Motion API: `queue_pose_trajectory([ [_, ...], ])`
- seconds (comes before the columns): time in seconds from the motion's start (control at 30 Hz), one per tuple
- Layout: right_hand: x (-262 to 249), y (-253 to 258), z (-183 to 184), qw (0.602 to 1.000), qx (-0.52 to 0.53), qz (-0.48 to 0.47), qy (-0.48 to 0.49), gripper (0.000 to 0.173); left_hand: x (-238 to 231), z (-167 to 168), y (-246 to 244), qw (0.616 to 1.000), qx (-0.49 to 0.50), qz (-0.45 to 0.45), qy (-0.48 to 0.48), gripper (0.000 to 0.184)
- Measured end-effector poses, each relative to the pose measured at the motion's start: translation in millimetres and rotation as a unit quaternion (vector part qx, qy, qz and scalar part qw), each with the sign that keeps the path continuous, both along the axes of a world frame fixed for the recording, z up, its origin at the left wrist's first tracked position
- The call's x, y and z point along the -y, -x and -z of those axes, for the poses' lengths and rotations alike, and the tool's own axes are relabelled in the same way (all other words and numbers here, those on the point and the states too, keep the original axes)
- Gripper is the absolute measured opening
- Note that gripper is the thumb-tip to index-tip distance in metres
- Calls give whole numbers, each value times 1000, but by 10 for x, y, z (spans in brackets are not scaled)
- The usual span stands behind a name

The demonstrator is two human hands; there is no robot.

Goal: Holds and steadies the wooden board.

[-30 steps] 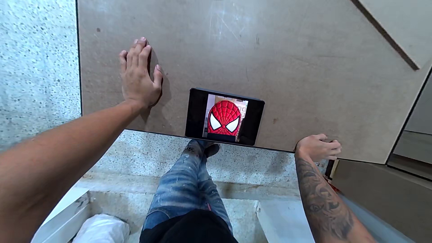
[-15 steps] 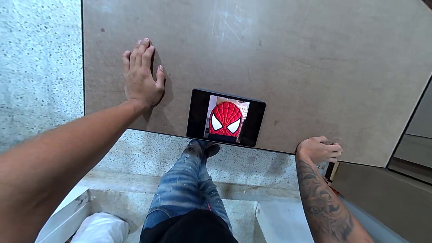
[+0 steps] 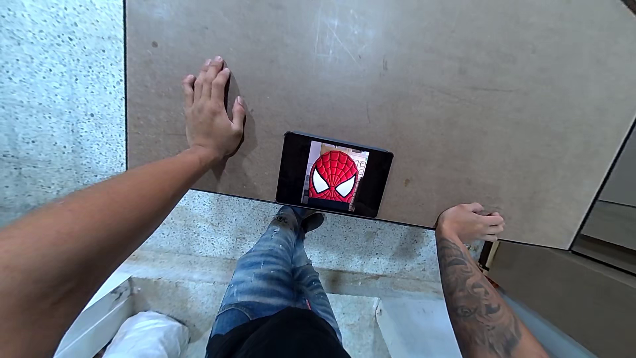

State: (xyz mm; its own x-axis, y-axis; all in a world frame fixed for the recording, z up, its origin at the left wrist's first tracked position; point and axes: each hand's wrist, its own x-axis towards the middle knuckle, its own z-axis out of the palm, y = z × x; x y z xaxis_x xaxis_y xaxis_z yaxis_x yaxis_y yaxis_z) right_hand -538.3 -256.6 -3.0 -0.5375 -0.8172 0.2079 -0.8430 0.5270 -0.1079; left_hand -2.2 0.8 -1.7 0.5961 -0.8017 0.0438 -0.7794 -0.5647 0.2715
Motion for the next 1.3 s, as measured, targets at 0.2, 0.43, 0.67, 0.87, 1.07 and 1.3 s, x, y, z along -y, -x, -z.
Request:
queue_pose_trajectory([
  [0.2,6,5,6,1000,-6,1,1,58,-13,21,-13,1000,3,2,1,59],
  [0.43,9,17,27,1000,-6,-2,7,59,-8,13,-10,1000,2,2,5,58],
  [0.67,8,24,22,1000,-7,-3,1,58,-8,-6,5,1000,-3,1,0,59],
  [0.87,8,20,23,1000,-7,-3,2,58,-14,28,-9,1000,4,0,1,59],
  [1.07,18,80,67,1000,-5,-16,-3,60,-9,-3,7,1000,0,0,-2,59],
  [1.3,27,97,102,1000,-13,-20,-2,58,-10,0,0,1000,-1,-1,0,59],
])
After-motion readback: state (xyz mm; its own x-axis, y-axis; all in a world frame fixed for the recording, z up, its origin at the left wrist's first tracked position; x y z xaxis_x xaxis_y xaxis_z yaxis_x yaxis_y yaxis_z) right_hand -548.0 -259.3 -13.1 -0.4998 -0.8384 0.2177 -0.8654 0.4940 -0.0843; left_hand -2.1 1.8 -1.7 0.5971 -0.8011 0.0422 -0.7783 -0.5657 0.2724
